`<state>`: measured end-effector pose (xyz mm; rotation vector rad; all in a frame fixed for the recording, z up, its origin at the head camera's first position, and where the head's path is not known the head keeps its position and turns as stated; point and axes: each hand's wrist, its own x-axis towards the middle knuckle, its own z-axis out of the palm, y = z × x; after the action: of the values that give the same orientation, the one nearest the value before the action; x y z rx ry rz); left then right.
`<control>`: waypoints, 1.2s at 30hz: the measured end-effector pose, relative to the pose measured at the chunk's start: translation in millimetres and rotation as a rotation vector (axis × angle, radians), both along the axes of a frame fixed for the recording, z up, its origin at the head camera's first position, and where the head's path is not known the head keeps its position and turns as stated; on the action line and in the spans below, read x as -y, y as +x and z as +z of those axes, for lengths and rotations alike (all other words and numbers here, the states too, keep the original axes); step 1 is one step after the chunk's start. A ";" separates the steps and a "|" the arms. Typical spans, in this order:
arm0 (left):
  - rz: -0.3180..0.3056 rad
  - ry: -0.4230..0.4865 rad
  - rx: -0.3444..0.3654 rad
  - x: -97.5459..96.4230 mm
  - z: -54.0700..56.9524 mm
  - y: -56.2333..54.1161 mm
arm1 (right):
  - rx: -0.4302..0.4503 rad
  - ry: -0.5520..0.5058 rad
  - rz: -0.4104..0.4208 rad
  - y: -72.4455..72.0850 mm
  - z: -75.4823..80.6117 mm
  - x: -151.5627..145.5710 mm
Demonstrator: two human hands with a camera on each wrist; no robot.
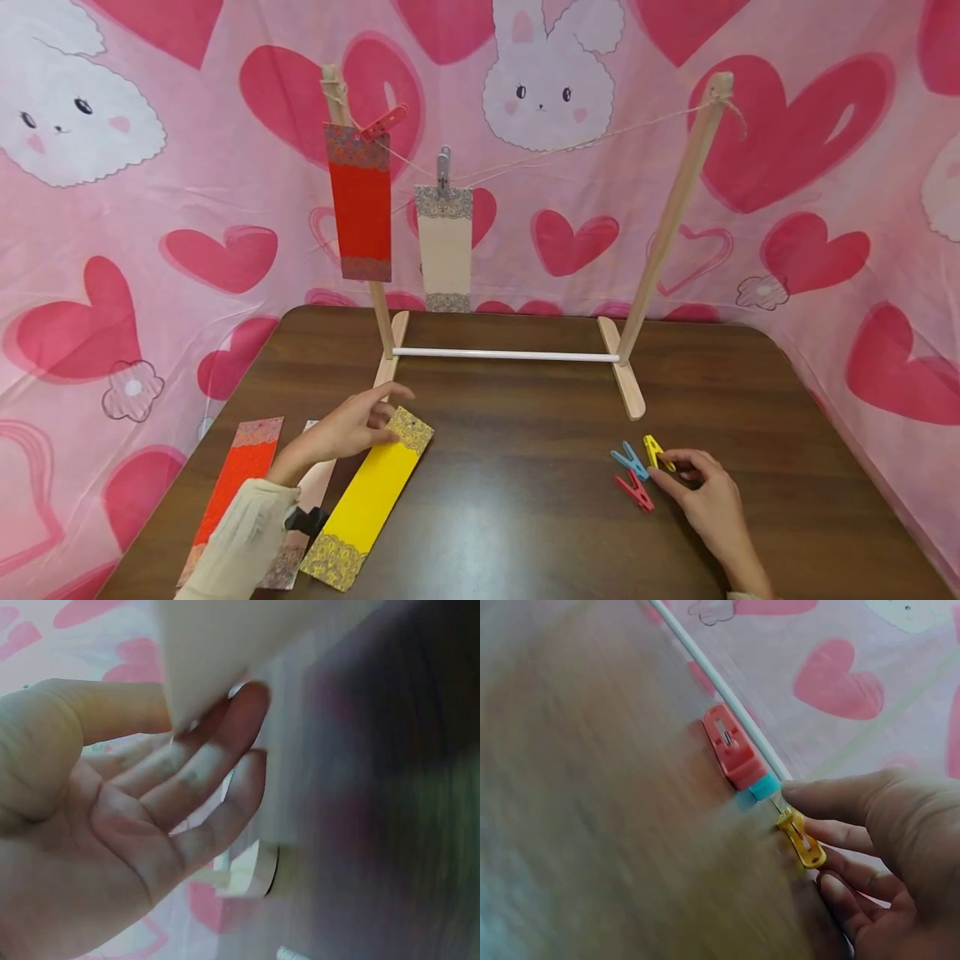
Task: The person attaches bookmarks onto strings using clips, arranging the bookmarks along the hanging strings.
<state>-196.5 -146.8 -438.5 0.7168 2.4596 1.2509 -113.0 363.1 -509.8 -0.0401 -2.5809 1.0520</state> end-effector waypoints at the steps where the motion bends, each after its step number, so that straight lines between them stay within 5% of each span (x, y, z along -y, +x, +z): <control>1: -0.012 0.041 0.042 -0.8 0.2 -0.5 | 0.002 0.002 -0.012 0.2 -0.5 -0.1; 5: -0.015 0.192 0.194 -5.1 1.6 -1.5 | -0.011 0.008 -0.030 0.2 -1.7 -0.7; 8: 0.018 0.267 0.237 -8.5 3.4 -0.8 | -0.029 0.011 -0.019 0.2 -1.6 -1.5; 14: 0.073 0.339 0.236 -15.0 7.1 1.2 | -0.053 0.003 0.009 1.0 0.0 -3.3; 25: 0.027 0.332 0.271 -19.3 6.1 4.5 | -0.106 -0.119 -0.047 5.9 4.3 -2.5; 31: 0.046 0.380 0.255 -26.1 8.9 11.7 | -0.174 -0.153 -0.093 6.0 18.5 10.0; 36: 0.017 0.390 0.272 -32.1 14.0 18.8 | -0.231 -0.132 -0.017 5.5 41.3 20.8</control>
<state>-177.6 -114.7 -424.5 0.5691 2.0315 1.7344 -107.6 342.2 -468.5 0.0250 -2.2996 1.1477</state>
